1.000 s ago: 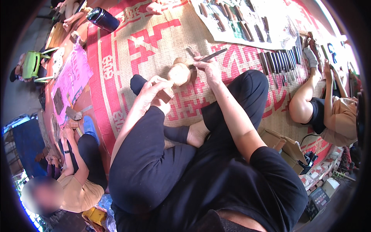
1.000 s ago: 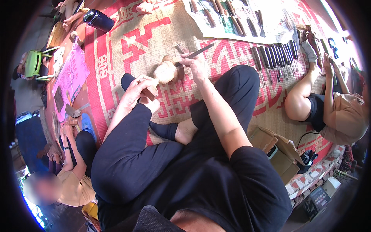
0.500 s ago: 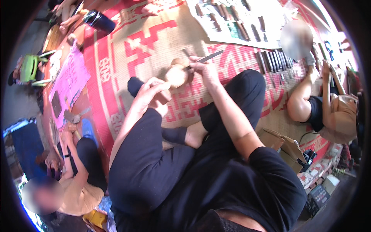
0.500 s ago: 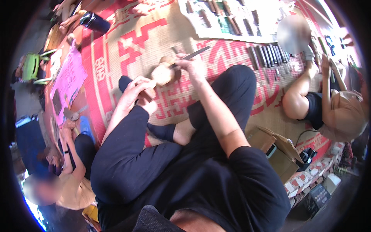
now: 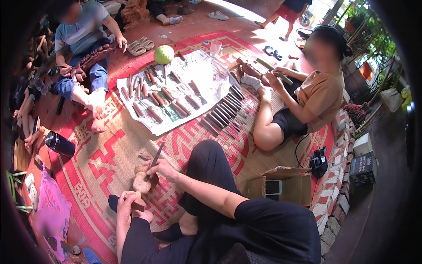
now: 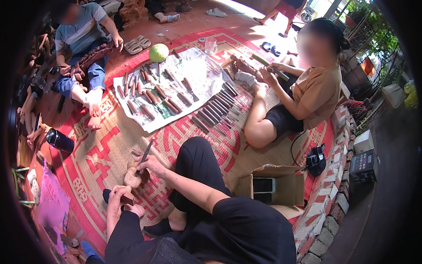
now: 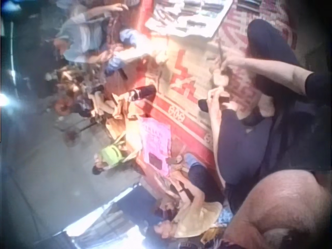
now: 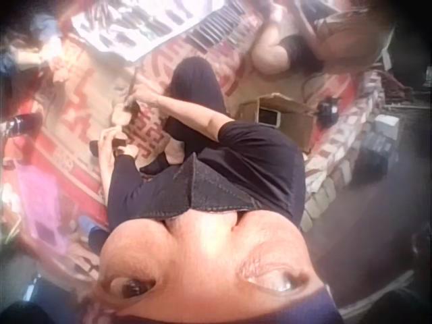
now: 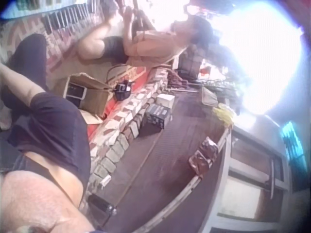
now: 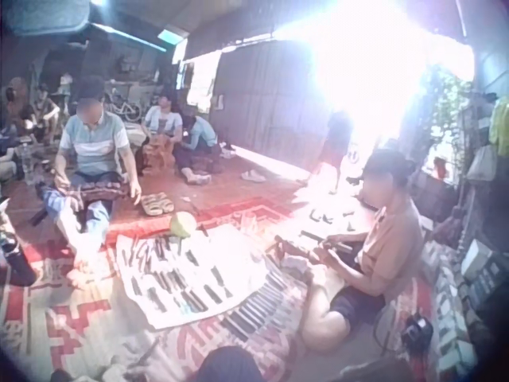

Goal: The person sits on a mat and carves a small wooden object using a knife. They hold the wood in their left hand and use the knife in their right hand to shape the piece, occasionally rotating it to access different sides.

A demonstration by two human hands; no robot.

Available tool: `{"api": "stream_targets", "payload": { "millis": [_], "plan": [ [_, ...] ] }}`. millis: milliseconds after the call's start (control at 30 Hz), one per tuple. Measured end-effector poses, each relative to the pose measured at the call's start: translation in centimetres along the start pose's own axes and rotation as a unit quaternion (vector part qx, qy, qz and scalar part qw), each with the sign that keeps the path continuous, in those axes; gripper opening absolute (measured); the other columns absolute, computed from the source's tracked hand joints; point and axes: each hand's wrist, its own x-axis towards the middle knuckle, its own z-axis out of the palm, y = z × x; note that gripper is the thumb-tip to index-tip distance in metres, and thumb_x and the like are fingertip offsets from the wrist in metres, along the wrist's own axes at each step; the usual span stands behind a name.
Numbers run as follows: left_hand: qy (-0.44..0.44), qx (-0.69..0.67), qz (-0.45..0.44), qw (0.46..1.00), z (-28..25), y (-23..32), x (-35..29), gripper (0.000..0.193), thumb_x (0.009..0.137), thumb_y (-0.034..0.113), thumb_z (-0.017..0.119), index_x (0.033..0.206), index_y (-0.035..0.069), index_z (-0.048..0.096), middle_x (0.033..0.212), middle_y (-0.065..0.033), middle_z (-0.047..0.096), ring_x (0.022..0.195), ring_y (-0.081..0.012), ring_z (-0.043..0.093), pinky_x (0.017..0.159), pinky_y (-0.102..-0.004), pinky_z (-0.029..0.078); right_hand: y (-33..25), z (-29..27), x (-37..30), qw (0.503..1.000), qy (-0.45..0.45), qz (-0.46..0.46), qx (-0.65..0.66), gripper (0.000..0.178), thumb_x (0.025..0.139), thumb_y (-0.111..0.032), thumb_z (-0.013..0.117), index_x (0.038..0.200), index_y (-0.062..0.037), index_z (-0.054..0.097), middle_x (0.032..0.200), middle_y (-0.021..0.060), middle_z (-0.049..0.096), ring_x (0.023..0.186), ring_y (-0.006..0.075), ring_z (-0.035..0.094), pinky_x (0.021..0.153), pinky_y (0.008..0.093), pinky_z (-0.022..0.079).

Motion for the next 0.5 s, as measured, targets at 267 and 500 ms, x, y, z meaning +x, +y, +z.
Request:
{"api": "stream_targets", "payload": {
  "millis": [267,500],
  "plan": [
    [-0.015,0.032,0.024,0.999,0.3,0.3,0.0,0.026,0.076,0.019,0.064,0.097,0.006,0.058,0.087,-0.0052,0.057,0.080,-0.0134,0.058,0.069,-0.0284,0.051,0.0,-1.0,0.5,0.995,0.097,0.030,0.005,0.022,0.069,-0.003,0.069,0.091,-0.0008,0.066,0.086,0.0064,0.066,0.073,0.0166,0.063,0.071,0.0296,0.049],
    [-0.023,0.035,0.041,0.998,-0.1,-0.5,0.4,0.021,0.080,0.017,0.065,0.096,0.004,0.060,0.084,-0.0032,0.061,0.080,-0.0101,0.057,0.075,-0.0253,0.046,-1.0,-0.9,0.8,0.995,0.077,-0.002,-0.058,0.014,0.071,-0.005,0.068,0.084,-0.0018,0.067,0.077,0.0054,0.067,0.070,0.0144,0.063,0.066,0.0283,0.050]
  ]
}}
